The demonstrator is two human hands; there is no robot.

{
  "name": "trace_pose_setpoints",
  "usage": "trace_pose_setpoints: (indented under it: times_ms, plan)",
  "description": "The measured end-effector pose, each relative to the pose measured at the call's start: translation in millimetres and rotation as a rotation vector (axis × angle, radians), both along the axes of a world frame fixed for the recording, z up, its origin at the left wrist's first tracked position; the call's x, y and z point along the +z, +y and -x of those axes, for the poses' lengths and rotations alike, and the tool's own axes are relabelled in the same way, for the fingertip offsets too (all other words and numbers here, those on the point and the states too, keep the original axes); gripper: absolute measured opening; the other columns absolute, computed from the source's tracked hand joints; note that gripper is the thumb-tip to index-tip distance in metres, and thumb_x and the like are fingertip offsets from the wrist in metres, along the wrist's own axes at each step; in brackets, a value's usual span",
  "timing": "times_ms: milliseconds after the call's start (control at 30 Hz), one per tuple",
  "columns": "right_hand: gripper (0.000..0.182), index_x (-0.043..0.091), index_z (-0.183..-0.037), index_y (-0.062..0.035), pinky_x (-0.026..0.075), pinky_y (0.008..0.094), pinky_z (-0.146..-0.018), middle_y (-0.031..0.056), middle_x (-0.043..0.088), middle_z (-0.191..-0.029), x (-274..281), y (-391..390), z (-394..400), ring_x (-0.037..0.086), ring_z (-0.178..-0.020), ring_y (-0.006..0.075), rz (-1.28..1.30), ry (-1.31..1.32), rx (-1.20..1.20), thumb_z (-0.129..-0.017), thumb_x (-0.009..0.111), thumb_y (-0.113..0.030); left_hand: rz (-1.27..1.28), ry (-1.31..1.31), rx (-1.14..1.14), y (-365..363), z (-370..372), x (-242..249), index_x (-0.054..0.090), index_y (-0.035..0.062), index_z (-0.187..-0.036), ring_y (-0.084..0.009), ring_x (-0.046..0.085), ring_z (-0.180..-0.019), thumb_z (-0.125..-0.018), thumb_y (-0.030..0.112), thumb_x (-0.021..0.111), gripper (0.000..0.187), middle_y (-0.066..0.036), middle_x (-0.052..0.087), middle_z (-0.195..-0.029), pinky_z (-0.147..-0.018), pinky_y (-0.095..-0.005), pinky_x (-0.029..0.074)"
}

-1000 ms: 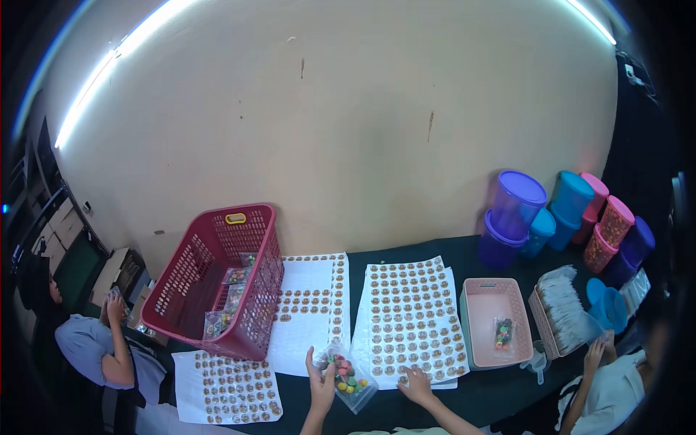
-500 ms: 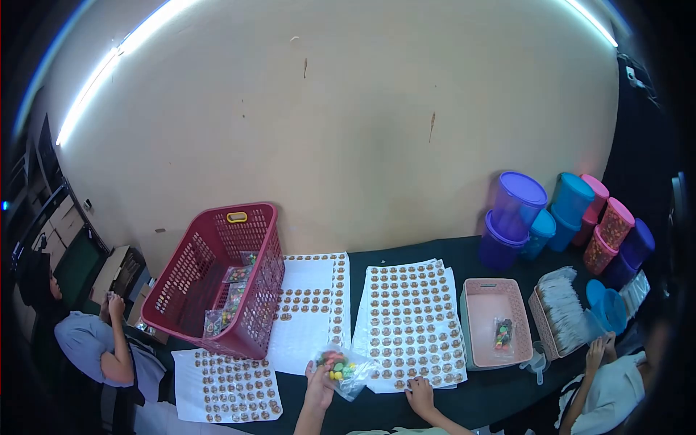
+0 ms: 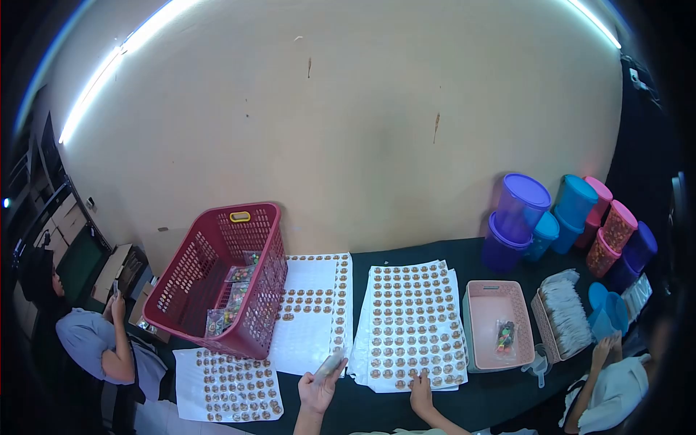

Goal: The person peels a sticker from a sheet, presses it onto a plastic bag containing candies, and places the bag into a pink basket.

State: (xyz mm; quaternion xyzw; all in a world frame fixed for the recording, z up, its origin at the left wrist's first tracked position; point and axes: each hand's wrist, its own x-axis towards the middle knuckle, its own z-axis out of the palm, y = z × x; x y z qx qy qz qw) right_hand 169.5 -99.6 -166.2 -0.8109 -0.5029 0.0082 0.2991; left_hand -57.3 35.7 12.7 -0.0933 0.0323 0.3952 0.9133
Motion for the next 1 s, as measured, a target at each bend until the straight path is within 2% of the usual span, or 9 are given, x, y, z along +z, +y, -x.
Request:
trace_pose_setpoints:
  times_ms: [167,267,333,500,567,600,633,733,1000]
  plan:
    - [0.013,0.052,-0.084,0.0046,0.041,0.0395,-0.073,0.0203,0.047,-0.093,12,-4,-1,0.048,-0.085,0.0339,0.121,0.029,0.016,-0.072,0.054,-0.002,0.076,-0.134,0.031,-3,-5,-8,0.018,-0.0088,-0.127,-0.0399,0.013,-0.126,-0.065,-0.013,0.028,0.063,-0.026,0.021,-0.132,-0.096,-0.0432,0.038]
    - [0.012,0.052,-0.081,0.0036,0.041,0.0400,-0.072,0.0200,0.047,-0.094,8,-2,-3,0.048,-0.086,0.0339,0.212,0.062,0.013,-0.071,0.056,-0.003,-0.056,0.084,0.016,-5,-9,-8,0.015,-0.0072,-0.129,-0.0388,0.017,-0.125,-0.074,-0.012,0.027,0.057,-0.025,0.016,-0.134,-0.095,-0.0380,0.040]
    - [0.013,0.051,-0.079,0.0029,0.041,0.0412,-0.071,0.0189,0.048,-0.089,10,0,-4,0.049,-0.084,0.0343,0.201,0.032,0.000,-0.071,0.058,-0.004,-0.252,0.168,-0.005,-5,-11,-14,0.012,-0.0061,-0.130,-0.0366,0.028,-0.122,-0.089,0.002,0.033,0.047,-0.026,0.023,-0.131,-0.095,-0.0317,0.040]
    - [0.013,0.053,-0.083,0.0001,0.040,0.0432,-0.073,0.0191,0.047,-0.097,3,3,-10,0.049,-0.087,0.0335,0.190,0.142,0.006,-0.071,0.057,-0.005,-0.360,0.526,-0.204,-11,-21,1,0.007,0.0039,-0.131,-0.0347,0.038,-0.116,-0.093,0.033,0.024,0.051,-0.025,0.028,-0.129,-0.087,-0.0293,0.047]
    - [0.016,0.052,-0.083,-0.0004,0.041,0.0427,-0.073,0.0179,0.048,-0.097,6,5,-10,0.050,-0.086,0.0331,0.183,0.204,-0.014,-0.070,0.059,-0.006,-0.555,0.818,-0.369,-14,-20,-1,0.013,0.0042,-0.130,-0.0295,0.053,-0.101,-0.092,0.038,0.019,0.051,-0.025,0.044,-0.118,-0.074,-0.0284,0.053]
    - [0.018,0.052,-0.084,-0.0009,0.041,0.0421,-0.073,0.0166,0.049,-0.097,9,5,-10,0.051,-0.085,0.0328,0.176,0.266,-0.033,-0.069,0.061,-0.008,-0.627,1.130,-0.482,-14,-18,-12,0.033,0.0012,-0.117,-0.0159,0.061,-0.067,-0.091,0.045,0.020,0.053,-0.017,0.060,-0.088,-0.055,-0.0189,0.048]
    - [0.018,0.052,-0.084,-0.0009,0.041,0.0421,-0.073,0.0166,0.049,-0.097,4,6,-11,0.051,-0.085,0.0328,0.175,0.266,-0.033,-0.069,0.061,-0.008,-0.627,1.131,-0.482,-13,-15,-21,0.033,0.0012,-0.117,-0.0159,0.061,-0.067,-0.091,0.045,0.020,0.053,-0.017,0.060,-0.088,-0.055,-0.0189,0.048]
    - [0.017,0.053,-0.078,-0.0016,0.042,0.0405,-0.071,0.0147,0.052,-0.089,-11,9,-17,0.053,-0.082,0.0313,0.145,0.380,-0.073,-0.066,0.063,-0.007,-0.891,1.224,-0.792,-19,-13,-20,0.050,0.0025,-0.088,-0.0029,0.037,-0.042,-0.088,0.053,0.029,0.055,-0.002,0.053,-0.055,-0.040,-0.0158,0.029]
    - [0.014,0.053,-0.066,-0.0008,0.044,0.0333,-0.058,0.0125,0.055,-0.070,-5,9,-27,0.054,-0.063,0.0258,0.100,0.397,0.085,-0.062,0.065,-0.006,-0.955,1.412,-0.767,-28,-25,-24,0.054,0.0001,-0.095,-0.0070,0.051,-0.050,-0.090,0.047,0.030,0.053,-0.007,0.062,-0.072,-0.048,-0.0182,0.040]
